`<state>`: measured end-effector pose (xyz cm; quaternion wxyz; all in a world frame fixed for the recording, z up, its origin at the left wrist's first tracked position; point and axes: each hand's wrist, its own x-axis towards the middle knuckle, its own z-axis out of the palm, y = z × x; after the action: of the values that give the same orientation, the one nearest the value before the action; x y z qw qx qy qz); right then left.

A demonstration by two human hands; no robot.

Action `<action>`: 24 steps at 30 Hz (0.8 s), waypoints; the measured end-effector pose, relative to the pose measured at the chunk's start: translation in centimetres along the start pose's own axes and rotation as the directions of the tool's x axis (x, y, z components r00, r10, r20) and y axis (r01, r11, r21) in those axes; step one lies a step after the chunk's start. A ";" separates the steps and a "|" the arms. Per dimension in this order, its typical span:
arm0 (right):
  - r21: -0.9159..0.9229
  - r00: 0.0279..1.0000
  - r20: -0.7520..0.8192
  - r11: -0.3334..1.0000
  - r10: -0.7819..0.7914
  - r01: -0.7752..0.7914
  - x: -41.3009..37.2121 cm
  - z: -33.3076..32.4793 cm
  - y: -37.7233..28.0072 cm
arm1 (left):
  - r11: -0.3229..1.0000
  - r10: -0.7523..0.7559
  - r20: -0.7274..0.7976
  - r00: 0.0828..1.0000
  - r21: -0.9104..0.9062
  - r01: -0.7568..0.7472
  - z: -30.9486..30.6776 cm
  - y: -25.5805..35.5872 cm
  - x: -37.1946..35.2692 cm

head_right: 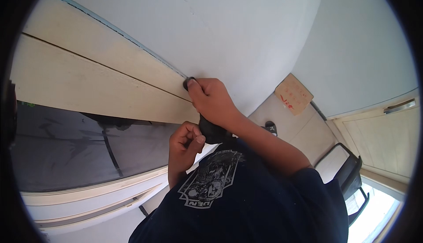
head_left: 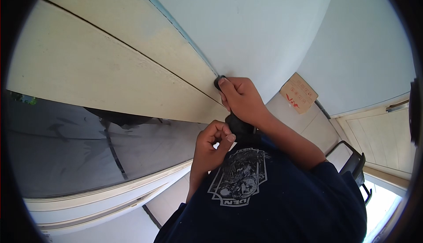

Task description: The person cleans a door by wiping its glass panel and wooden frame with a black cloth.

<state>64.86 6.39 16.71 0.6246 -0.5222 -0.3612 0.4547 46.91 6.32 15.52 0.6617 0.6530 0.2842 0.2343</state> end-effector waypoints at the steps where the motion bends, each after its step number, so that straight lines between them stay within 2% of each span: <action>1: -0.010 0.999 -0.014 1.000 0.030 -0.030 0.1 -0.2 1.3 | 1.000 0.006 0.004 1.000 0.006 -0.006 0.0 0.2 0.2; 6: -0.028 0.992 -0.050 0.993 0.117 -0.118 0.2 0.0 1.1 | 1.000 0.021 0.008 1.000 0.011 -0.021 -0.1 0.4 0.2; 8: -0.048 1.000 -0.017 0.999 0.024 -0.025 0.3 0.1 -0.1 | 1.000 0.013 0.014 1.000 0.007 -0.014 0.0 0.3 0.1; 12: -0.016 0.998 0.003 0.998 0.062 -0.062 0.3 -0.6 1.9 | 0.999 0.041 0.002 0.999 -0.001 -0.041 0.0 0.1 0.1; 14: -0.138 0.999 -0.044 0.990 0.020 -0.026 -0.2 -1.2 3.1 | 0.999 0.051 -0.012 0.999 -0.010 -0.051 0.0 0.0 0.0; 15: -0.141 0.999 -0.042 0.990 0.014 -0.020 -1.0 -1.5 3.0 | 0.997 0.069 -0.026 0.997 0.020 -0.068 -0.1 -0.2 -0.1; 17: -0.316 0.970 0.041 0.918 -0.239 0.239 -3.0 -2.5 1.9 | 0.995 0.090 -0.049 0.995 0.041 -0.088 -0.1 -0.3 0.0; 18: -0.321 0.971 0.050 0.917 -0.232 0.236 -3.5 -3.1 1.2 | 0.996 0.088 -0.070 0.994 0.004 -0.088 -0.2 -0.2 -0.1; 19: -0.365 0.879 0.156 0.800 -0.451 0.475 -4.1 -3.6 0.7 | 0.996 0.079 -0.088 0.993 -0.033 -0.082 -0.3 -0.3 -0.3; 20: -0.377 0.729 0.267 0.628 -0.630 0.681 -4.7 -3.8 0.2 | 0.995 0.081 -0.093 0.992 -0.049 -0.086 -0.2 0.0 -0.3; 21: -0.376 0.734 0.271 0.633 -0.622 0.676 -5.0 -3.9 -0.3 | 0.995 0.074 -0.098 0.992 -0.056 -0.080 0.1 0.6 -0.3; 23: -0.275 0.554 0.370 0.481 -0.746 0.832 -4.9 -3.5 -1.4 | 0.979 0.200 -0.156 0.967 0.002 -0.203 0.2 1.8 -0.3; 24: -0.271 0.556 0.378 0.486 -0.740 0.831 -5.1 -3.6 -1.9 | 0.960 0.274 -0.173 0.946 -0.005 -0.279 0.1 1.9 -0.3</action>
<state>66.89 0.37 17.96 0.5929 -0.3672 -0.7122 0.0797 46.88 6.06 17.47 0.6050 0.6540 0.2423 0.3840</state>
